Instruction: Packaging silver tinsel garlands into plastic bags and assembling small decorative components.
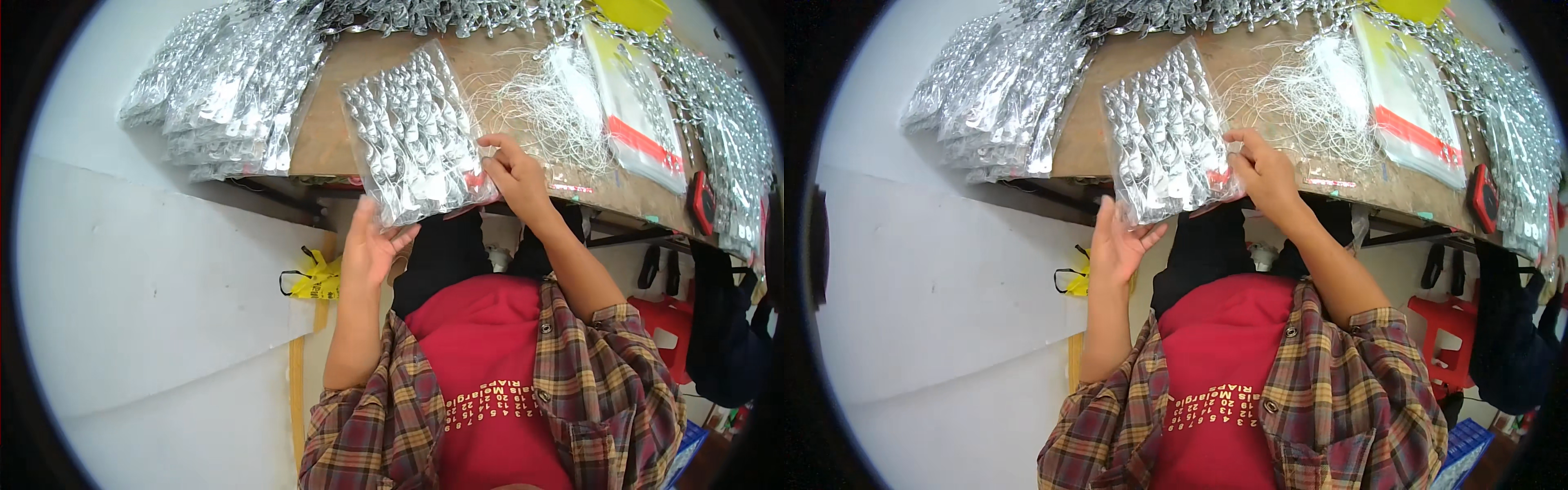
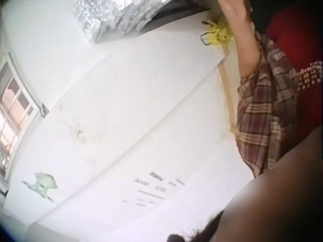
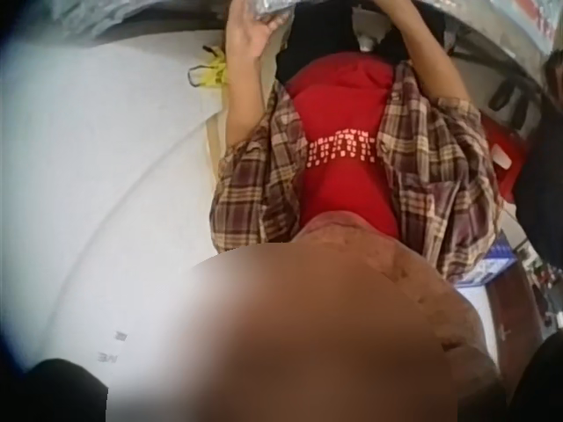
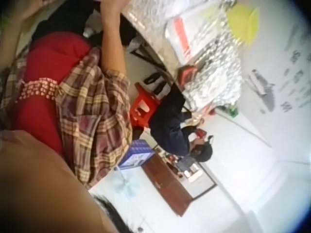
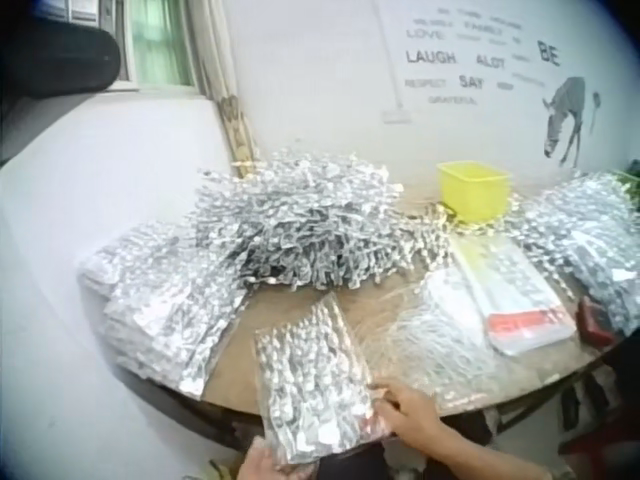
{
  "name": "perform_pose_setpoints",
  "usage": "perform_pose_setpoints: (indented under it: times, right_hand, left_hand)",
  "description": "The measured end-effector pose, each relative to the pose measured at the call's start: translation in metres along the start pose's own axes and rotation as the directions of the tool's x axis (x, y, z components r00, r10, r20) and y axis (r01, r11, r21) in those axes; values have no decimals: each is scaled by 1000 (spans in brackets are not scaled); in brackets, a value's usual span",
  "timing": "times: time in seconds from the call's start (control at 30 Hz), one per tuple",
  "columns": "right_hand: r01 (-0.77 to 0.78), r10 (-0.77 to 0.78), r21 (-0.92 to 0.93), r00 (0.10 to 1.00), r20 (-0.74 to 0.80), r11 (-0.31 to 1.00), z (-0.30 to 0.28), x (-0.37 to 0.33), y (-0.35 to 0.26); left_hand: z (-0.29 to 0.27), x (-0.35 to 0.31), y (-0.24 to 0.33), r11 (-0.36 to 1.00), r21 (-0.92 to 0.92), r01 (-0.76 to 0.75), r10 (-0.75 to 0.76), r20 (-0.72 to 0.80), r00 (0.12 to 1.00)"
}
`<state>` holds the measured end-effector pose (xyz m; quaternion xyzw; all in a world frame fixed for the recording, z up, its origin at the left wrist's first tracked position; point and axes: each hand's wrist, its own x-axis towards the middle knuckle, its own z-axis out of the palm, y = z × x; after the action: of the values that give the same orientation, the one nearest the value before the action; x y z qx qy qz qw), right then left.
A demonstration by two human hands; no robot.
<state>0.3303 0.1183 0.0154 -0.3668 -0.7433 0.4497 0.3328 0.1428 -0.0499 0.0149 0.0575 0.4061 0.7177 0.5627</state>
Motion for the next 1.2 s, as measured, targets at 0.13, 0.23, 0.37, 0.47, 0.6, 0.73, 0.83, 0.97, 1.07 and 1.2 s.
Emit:
perform_pose_setpoints:
  times: [0.13,0.23,0.37,0.47,0.6,0.73,0.83,0.97,1.07,1.2]
  right_hand:
    - [-13,17,-134,999,29,991,-1,1,0]
    - [52,-42,-133,996,76,990,5,-1,-17]
    - [285,-302,-329,953,1,900,26,7,-15]
    - [140,-150,-248,988,-24,959,27,14,-11]
    - [52,-49,-33,995,84,998,26,16,-11]
    - [115,-116,19,991,64,993,27,16,-9]
    - [187,-186,-49,982,37,981,26,22,-1]
    - [-2,13,-155,998,67,988,9,29,-5]
    - [362,-495,-504,855,-155,784,2,34,-13]
    - [530,-571,-410,821,27,742,48,26,-51]
  left_hand:
    - [-5,18,0,958,288,3,-11,26,1000]
    - [-6,19,-3,980,201,12,-9,-17,1000]
    - [-2,14,-14,987,161,-19,21,-10,1000]
    - [-13,17,-17,997,76,-12,11,15,1000]
    - [-27,25,-17,999,-36,36,-32,103,994]
    - [-31,31,-24,985,-155,72,-59,91,994]
    - [-38,36,-25,970,-208,122,-91,153,984]
    - [-36,29,-19,984,-145,100,-86,106,991]
    - [-17,9,-9,991,-110,77,-60,152,987]
    - [-17,7,-13,996,-84,13,1,155,988]
